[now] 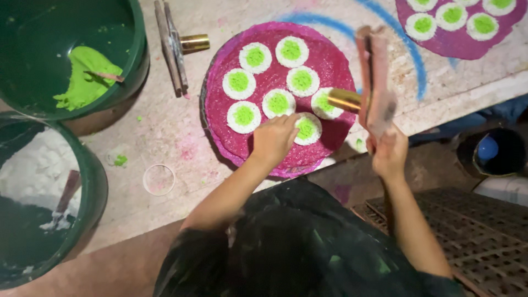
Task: The person fills small circular molds with white and green paste using their hands and a wooden tool. They press the paste into the molds, smooth the surface, and place the molds on a large purple tray.
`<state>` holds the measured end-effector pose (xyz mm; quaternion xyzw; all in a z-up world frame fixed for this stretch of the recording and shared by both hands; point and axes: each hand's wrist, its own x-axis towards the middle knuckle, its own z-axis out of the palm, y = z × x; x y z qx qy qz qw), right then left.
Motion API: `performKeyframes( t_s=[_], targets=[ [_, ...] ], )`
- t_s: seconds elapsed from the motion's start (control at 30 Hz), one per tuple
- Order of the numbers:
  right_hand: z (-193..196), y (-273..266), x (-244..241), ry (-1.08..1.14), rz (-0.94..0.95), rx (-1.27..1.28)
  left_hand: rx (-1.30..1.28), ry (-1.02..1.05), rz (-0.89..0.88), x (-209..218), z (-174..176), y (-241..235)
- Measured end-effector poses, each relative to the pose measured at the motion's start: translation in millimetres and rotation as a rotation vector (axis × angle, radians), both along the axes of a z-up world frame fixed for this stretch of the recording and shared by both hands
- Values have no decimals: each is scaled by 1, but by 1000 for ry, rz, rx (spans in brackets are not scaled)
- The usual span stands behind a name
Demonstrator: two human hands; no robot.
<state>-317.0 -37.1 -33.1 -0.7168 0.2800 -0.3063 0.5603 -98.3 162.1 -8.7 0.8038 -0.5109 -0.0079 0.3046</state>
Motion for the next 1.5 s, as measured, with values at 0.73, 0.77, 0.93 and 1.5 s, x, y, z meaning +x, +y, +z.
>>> performKeyframes(
  t_s=[0.73, 0.77, 0.93, 1.5],
  targets=[
    [-51, -36, -49, -156, -96, 230, 93, 11, 112, -46, 15, -1],
    [-50, -34, -49, -172, -89, 246, 99, -8, 116, -46, 19, -1],
    [-43, -24, -42, -197, -9, 227, 119, -57, 158, -32, 54, 2],
    [110, 133, 126, 66, 194, -364, 37, 610, 654, 43, -5, 249]
  ],
)
